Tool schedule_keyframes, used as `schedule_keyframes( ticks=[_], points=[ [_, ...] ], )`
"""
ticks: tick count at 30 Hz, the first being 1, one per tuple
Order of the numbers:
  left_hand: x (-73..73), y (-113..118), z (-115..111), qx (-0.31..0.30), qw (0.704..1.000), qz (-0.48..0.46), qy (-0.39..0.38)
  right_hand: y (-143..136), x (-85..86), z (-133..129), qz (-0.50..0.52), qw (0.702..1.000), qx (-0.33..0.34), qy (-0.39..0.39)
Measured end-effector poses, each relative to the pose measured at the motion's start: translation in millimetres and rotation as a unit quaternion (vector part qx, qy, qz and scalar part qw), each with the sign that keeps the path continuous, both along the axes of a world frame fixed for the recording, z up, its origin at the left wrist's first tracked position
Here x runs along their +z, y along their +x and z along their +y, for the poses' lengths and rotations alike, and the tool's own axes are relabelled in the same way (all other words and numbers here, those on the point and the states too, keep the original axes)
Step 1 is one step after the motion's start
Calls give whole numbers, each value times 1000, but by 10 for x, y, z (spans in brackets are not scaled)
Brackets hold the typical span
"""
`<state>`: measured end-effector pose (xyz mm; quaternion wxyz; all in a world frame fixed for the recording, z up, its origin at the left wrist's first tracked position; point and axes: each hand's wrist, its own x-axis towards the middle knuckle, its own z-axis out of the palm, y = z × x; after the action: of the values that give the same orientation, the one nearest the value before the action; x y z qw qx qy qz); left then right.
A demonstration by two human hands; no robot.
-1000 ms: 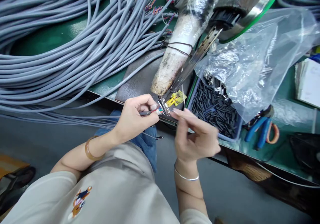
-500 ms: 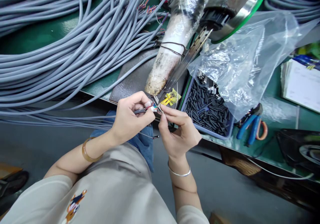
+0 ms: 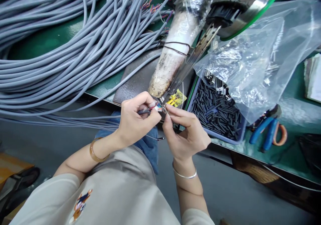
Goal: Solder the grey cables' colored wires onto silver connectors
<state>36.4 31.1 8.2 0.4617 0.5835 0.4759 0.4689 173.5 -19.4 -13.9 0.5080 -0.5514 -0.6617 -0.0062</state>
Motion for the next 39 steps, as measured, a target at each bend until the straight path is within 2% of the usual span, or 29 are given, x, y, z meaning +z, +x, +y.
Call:
schedule_keyframes(
  ticks=[8, 14, 20, 23, 26, 30, 34, 36, 39],
  points=[
    [38, -14, -1, -13, 1000, -6, -7, 10, 94, -9, -44, 999, -7, 2],
    [69, -1, 19, -11, 999, -31, -38, 3, 92, -11, -79, 997, -13, 21],
    [14, -21, 38, -32, 996, -47, -75, 13, 66, -18, -125, 992, -3, 23],
    [-9, -30, 13, -49, 995, -50, -77, 25, 37, -49, -108, 994, -9, 25],
    [-10, -49, -35, -72, 994, -44, -73, 53, -4, -110, -43, 999, -15, 8],
    [-21, -96, -111, -126, 991, -26, -42, 106, 9, -187, 50, 996, -18, -73],
    [-66, -153, -159, -171, 982, 16, 77, 125, 136, -198, 53, 986, 33, -152],
    [-82, -185, -163, -189, 974, 25, 124, 119, 189, -192, 49, 987, 51, -146],
    [-81, -238, -152, -191, 978, -7, 84, 100, 182, -196, 46, 995, 36, -81]
  ],
)
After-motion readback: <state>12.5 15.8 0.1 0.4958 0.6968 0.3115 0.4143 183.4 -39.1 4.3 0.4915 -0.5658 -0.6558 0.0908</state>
